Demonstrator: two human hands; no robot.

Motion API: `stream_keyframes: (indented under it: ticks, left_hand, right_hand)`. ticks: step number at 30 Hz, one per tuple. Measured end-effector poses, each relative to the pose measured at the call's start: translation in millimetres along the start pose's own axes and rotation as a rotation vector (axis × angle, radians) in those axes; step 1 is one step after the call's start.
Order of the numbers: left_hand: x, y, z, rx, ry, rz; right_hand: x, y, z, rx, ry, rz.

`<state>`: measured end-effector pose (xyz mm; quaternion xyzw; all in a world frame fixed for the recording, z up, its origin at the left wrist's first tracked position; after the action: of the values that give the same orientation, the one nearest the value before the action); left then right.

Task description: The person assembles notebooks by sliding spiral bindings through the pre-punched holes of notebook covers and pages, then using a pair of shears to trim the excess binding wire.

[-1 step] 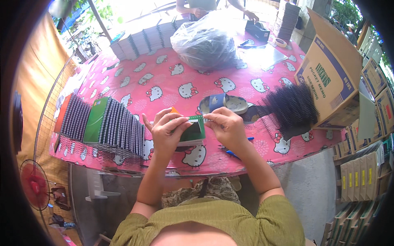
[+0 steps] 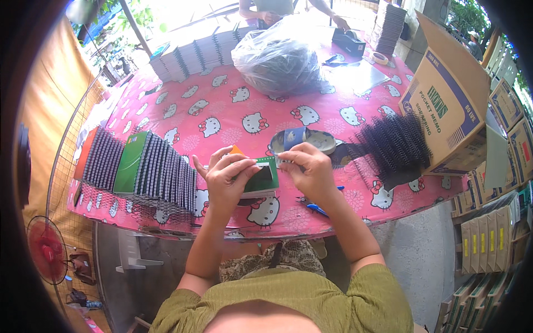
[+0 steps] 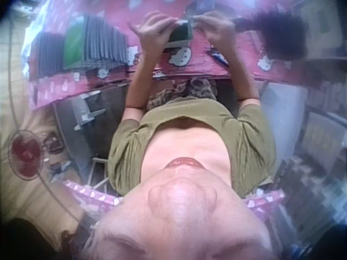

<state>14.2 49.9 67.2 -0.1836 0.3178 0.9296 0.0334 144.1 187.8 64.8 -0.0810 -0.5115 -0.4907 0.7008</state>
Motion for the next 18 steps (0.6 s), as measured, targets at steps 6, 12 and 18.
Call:
stream_keyframes:
  ticks: [6, 12, 18]
  left_hand:
    - [1, -2, -3, 0.029, 0.083, -0.042]
    - [11, -8, -3, -0.004, 0.097, -0.204]
    - [7, 0, -2, -0.005, 0.046, -0.02]
  right_hand:
    - [-2, -6, 9, 0.205, -0.095, 0.058]
    - [-16, -19, 18, 0.408, -0.278, 0.153]
    - [17, -25, 13, 0.23, 0.104, -0.229]
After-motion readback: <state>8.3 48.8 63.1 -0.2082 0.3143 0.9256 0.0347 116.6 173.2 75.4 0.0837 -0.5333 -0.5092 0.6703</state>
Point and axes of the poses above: each hand's wrist, its own z-axis towards the middle knuckle, its own y-axis out of the back of the hand, x = y × z, the point moved 6 cm from there along z, towards the middle knuckle, and after that the axes turned 10 degrees about -y, right-handed, at the moved point
